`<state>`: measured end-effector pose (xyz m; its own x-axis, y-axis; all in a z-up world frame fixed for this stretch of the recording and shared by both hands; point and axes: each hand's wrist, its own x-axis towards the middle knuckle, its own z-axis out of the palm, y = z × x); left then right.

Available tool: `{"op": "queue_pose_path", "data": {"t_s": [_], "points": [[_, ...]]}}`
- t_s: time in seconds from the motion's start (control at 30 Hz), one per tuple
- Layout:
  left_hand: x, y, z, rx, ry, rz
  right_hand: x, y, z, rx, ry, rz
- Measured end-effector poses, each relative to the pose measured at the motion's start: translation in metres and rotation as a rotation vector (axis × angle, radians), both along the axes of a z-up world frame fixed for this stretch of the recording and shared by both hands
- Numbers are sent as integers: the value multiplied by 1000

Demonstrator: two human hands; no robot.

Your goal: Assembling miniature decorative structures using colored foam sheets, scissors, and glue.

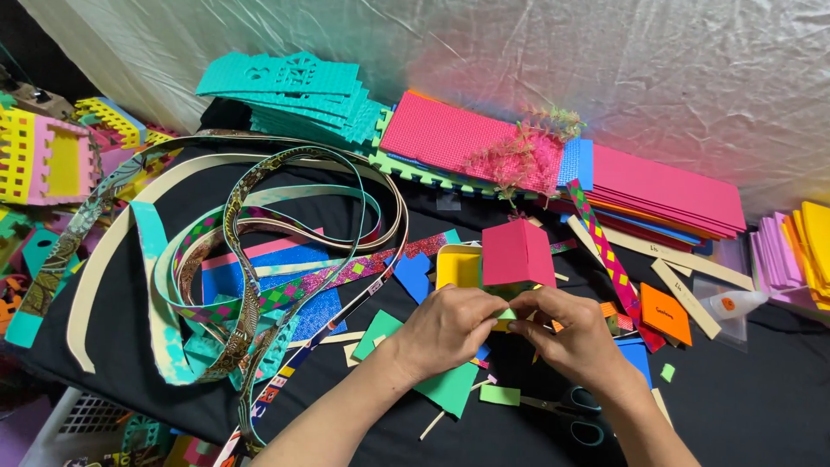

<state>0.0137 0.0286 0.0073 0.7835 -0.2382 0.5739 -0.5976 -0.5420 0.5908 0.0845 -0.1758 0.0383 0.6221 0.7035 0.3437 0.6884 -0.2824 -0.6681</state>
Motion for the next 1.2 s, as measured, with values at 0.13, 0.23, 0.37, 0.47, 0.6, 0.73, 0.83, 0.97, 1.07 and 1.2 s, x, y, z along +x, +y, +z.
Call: {"op": "queue_pose_path", "data": {"t_s": [0.13,0.23,0.37,0.47,0.6,0.73,0.83,0.97,1.07,1.2], "points": [[1,-3,-5,-7,29,-4,3,-1,-2,-21,5,8],[0,-4,-5,4,47,-2,3,0,-3,-19,25,3],[0,-3,-6,-18,70,-6,3,-1,-8,-38,33,-5],[0,-1,-4,-3,96,-7,3,-2,-13,-58,21,-14],[-1,0,-2,-7,112,-12,4,-4,-16,-110,-16,-43],[1,-2,-5,-2,140,-1,3,-3,-14,-154,-21,-67],[2,-5,-4,-90,276,28,-2,3,-5,-115,107,-181],[1,-7,-4,-101,252,40,-3,5,-6,-52,137,-184],[1,-8,-6,-99,253,36,-4,5,-6,-34,155,-184],[1,-8,-3,-97,256,30,-4,5,-4,-26,166,-183]]}}
